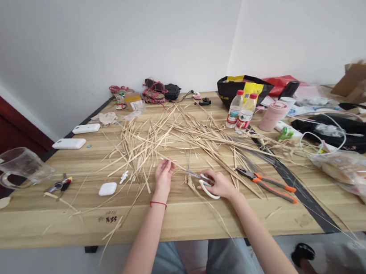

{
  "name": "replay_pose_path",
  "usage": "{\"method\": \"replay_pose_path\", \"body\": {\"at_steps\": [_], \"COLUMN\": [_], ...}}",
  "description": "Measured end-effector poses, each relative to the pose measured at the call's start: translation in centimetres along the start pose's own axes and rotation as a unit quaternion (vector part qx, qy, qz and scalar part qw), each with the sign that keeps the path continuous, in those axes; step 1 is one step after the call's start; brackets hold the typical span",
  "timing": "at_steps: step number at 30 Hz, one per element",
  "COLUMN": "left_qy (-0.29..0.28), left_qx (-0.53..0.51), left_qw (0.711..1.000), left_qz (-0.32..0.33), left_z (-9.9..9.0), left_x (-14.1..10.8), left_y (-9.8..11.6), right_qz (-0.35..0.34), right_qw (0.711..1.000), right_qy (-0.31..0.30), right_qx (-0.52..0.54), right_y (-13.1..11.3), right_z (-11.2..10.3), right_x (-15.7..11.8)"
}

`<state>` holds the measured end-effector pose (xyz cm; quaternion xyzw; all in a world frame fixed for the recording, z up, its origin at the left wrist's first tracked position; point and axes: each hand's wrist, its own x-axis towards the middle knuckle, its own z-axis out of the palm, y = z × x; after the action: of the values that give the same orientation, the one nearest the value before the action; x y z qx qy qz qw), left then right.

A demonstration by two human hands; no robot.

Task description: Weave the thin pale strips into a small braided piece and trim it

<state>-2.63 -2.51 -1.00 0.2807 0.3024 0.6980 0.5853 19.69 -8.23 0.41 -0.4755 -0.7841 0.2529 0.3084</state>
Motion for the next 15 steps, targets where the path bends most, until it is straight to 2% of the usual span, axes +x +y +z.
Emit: {"method": "replay_pose_path", "body": {"at_steps": [15], "left_qy": [-0.002], "left_qx": [-0.007], "left_qw": [1.0], "left_qz": [-0.008], "left_z": [0.0], "left_x": [-0.04], "left_y": [0.03], "right_qz": [-0.01], "right_qw": [1.0], "right_qy": [-0.004], "right_qx": [0.003], "right_y": [-0.1], "right_z": [-0.09], "right_x": [0.02]}}
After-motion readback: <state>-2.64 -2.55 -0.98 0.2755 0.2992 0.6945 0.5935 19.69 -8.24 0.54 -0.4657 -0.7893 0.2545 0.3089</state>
